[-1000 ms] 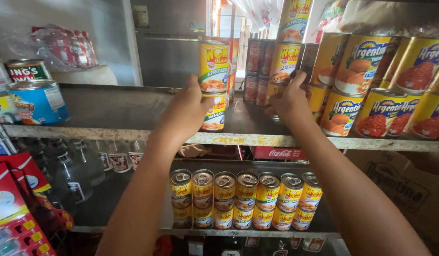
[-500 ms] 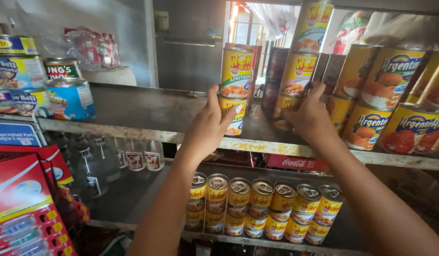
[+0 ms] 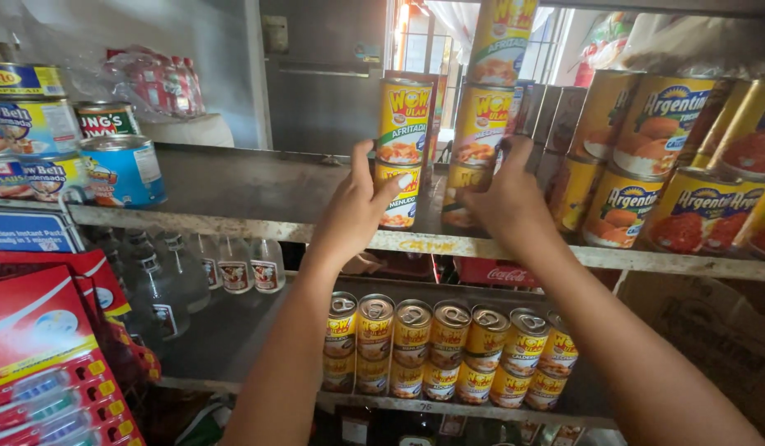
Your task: Organizing and stocking canned food products on a retail shelf.
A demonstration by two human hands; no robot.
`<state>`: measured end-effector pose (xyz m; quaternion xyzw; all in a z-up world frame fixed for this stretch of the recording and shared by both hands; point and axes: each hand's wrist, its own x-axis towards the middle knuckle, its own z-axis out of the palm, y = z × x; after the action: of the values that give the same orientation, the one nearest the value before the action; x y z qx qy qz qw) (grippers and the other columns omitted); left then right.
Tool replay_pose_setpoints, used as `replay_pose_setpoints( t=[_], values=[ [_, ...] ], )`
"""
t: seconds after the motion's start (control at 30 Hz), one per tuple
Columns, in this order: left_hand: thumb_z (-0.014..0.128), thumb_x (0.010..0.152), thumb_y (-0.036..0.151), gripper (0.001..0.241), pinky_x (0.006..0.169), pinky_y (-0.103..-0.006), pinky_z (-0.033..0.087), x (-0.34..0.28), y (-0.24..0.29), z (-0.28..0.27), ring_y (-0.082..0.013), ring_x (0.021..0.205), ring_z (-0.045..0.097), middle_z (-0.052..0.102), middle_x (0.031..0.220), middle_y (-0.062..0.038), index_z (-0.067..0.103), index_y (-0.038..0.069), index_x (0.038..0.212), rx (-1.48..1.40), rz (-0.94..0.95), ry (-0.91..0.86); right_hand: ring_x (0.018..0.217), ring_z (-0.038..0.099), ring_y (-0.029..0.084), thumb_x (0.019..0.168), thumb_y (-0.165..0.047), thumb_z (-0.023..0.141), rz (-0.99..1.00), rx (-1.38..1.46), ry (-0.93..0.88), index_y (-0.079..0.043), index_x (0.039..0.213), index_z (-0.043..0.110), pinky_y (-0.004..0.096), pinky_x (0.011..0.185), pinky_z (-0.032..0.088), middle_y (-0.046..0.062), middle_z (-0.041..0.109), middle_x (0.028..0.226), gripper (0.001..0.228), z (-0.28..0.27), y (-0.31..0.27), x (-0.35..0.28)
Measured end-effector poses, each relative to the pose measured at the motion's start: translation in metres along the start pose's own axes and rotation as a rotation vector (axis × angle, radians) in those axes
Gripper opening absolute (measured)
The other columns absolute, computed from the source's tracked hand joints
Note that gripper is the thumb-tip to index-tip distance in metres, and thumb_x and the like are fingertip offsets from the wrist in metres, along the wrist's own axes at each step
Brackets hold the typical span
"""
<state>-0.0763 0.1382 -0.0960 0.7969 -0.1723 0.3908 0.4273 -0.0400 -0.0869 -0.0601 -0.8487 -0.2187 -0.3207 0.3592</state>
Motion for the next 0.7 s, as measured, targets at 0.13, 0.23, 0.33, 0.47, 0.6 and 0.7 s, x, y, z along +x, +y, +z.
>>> replay_pose_setpoints(
  t=[0.13,0.23,0.33,0.47,0.6,0.7],
  values=[
    [0.06,0.1,0.029,0.061,0.093,-0.0452,0.053,-0.002,0.009,-0.001,-0.037,0.117,0.07,0.069,0.125,-0.024,0.029,0.008,0.148,0.021,-0.043,0.027,0.098,0.07,0.049,0.083,-0.021,0.086,-0.049,-0.01,0.007,0.001,0.137,0.023,0.051,0.08,0.058,0.035,0.069,0.102,0.086,0.009,-0.003,-0.001],
    [0.06,0.099,0.028,0.058,0.092,-0.0477,0.051,-0.005,0.015,-0.001,-0.039,0.12,0.067,0.067,0.129,-0.023,0.033,0.01,0.147,0.044,-0.059,0.081,0.099,0.071,0.047,0.085,-0.019,0.084,-0.011,0.022,-0.037,0.003,0.133,0.025,0.05,0.079,0.059,0.033,0.07,0.103,0.08,0.012,-0.01,-0.004],
    [0.059,0.101,0.026,0.056,0.094,-0.0485,0.051,-0.004,0.007,0.003,-0.0408,0.124,0.063,0.064,0.134,-0.024,0.034,0.01,0.147,0.032,-0.044,0.13,0.1,0.074,0.041,0.082,-0.013,0.081,-0.084,0.133,-0.013,0.002,0.136,0.023,0.046,0.077,0.061,0.029,0.071,0.109,0.081,0.015,-0.019,-0.007],
    [0.057,0.102,0.027,0.055,0.094,-0.0506,0.049,-0.002,0.006,0.005,-0.0438,0.125,0.06,0.061,0.138,-0.025,0.033,0.011,0.148,0.087,-0.038,0.164,0.106,0.073,0.039,0.082,-0.011,0.083,-0.19,0.175,0.007,0.004,0.134,0.024,0.043,0.082,0.059,0.028,0.069,0.115,0.081,0.026,-0.017,-0.006],
    [0.057,0.1,0.03,0.056,0.093,-0.0511,0.05,-0.002,0.011,0.004,-0.043,0.125,0.06,0.06,0.139,-0.023,0.031,0.013,0.148,0.097,-0.103,0.158,0.108,0.071,0.036,0.08,-0.01,0.089,-0.269,0.156,0.045,0.004,0.133,0.027,0.041,0.085,0.058,0.028,0.068,0.116,0.083,0.031,-0.022,-0.006],
    [0.057,0.101,0.03,0.056,0.095,-0.0506,0.05,-0.001,0.007,0.004,-0.042,0.125,0.061,0.061,0.138,-0.023,0.032,0.013,0.148,0.052,-0.102,0.15,0.112,0.073,0.03,0.084,-0.012,0.081,-0.458,0.362,0.032,0.007,0.136,0.024,0.039,0.088,0.061,0.026,0.066,0.121,0.079,0.047,0.004,0.004]
  ],
)
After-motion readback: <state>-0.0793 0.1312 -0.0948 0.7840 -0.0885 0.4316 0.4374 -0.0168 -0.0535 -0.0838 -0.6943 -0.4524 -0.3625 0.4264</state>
